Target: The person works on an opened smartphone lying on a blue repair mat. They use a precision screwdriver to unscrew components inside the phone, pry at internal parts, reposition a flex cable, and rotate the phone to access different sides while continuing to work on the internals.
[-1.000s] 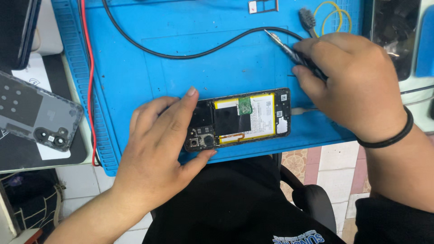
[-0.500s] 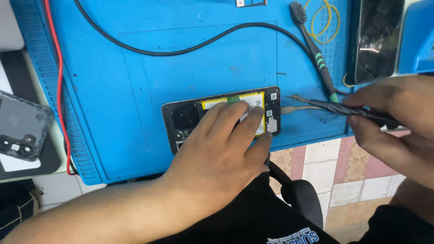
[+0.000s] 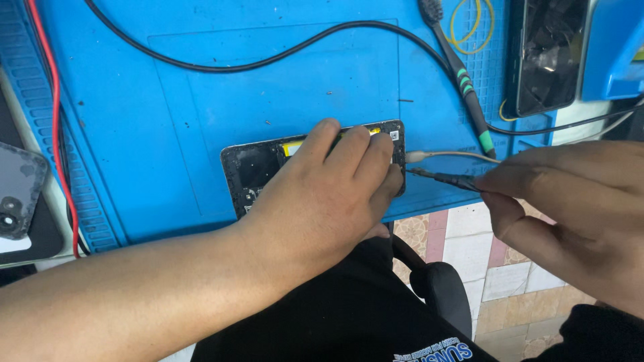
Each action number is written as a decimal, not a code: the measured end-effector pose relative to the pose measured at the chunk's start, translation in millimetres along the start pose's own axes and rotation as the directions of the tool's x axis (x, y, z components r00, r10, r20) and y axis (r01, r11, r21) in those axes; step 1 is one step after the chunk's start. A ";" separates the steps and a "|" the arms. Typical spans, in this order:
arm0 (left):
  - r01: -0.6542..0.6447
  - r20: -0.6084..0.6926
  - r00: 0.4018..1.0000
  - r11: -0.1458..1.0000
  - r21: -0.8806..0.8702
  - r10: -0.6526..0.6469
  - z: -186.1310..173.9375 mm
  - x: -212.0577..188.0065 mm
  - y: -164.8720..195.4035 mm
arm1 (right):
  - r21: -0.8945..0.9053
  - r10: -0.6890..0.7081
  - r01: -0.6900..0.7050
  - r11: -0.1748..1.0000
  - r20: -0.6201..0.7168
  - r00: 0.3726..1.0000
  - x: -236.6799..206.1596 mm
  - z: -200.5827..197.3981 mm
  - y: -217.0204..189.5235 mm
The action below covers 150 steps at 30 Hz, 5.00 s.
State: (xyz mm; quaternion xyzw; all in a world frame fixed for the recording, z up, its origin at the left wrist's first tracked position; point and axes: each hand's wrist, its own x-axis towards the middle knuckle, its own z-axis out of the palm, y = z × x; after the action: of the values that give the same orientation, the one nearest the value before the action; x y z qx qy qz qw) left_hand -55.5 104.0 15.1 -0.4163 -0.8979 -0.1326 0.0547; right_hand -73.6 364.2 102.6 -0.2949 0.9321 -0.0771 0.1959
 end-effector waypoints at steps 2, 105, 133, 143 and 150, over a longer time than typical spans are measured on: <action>0.003 0.016 1.000 1.000 0.014 -0.003 0.2 -0.4 0.8 | -0.009 0.004 -0.004 1.000 0.008 1.000 3.4 -0.5 -1.8; 0.018 0.021 1.000 0.993 -0.113 -0.016 1.4 -3.7 -2.1 | -0.011 0.029 -0.029 1.000 -0.009 1.000 -0.9 7.5 13.2; 0.071 -0.040 0.995 0.930 -0.362 -0.091 -8.2 -9.1 -8.3 | 0.558 0.394 -0.133 0.819 -0.379 0.837 -24.9 105.9 25.6; 0.053 -0.038 0.997 0.951 -0.305 -0.068 -9.7 -5.4 -7.6 | 0.457 0.395 -0.185 0.870 -0.422 0.816 -26.8 74.7 1.4; 0.053 -0.048 0.996 0.949 -0.312 -0.071 -9.0 -6.1 -7.5 | 0.345 0.346 -0.197 0.918 -0.450 0.824 -21.8 60.4 -7.6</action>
State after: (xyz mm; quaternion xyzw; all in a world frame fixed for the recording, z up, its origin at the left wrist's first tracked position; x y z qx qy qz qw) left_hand -57.4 92.3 21.0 -0.3873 -0.8765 -0.2859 0.0106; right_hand -28.6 368.9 56.6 -0.0964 0.9622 -0.2548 -0.0040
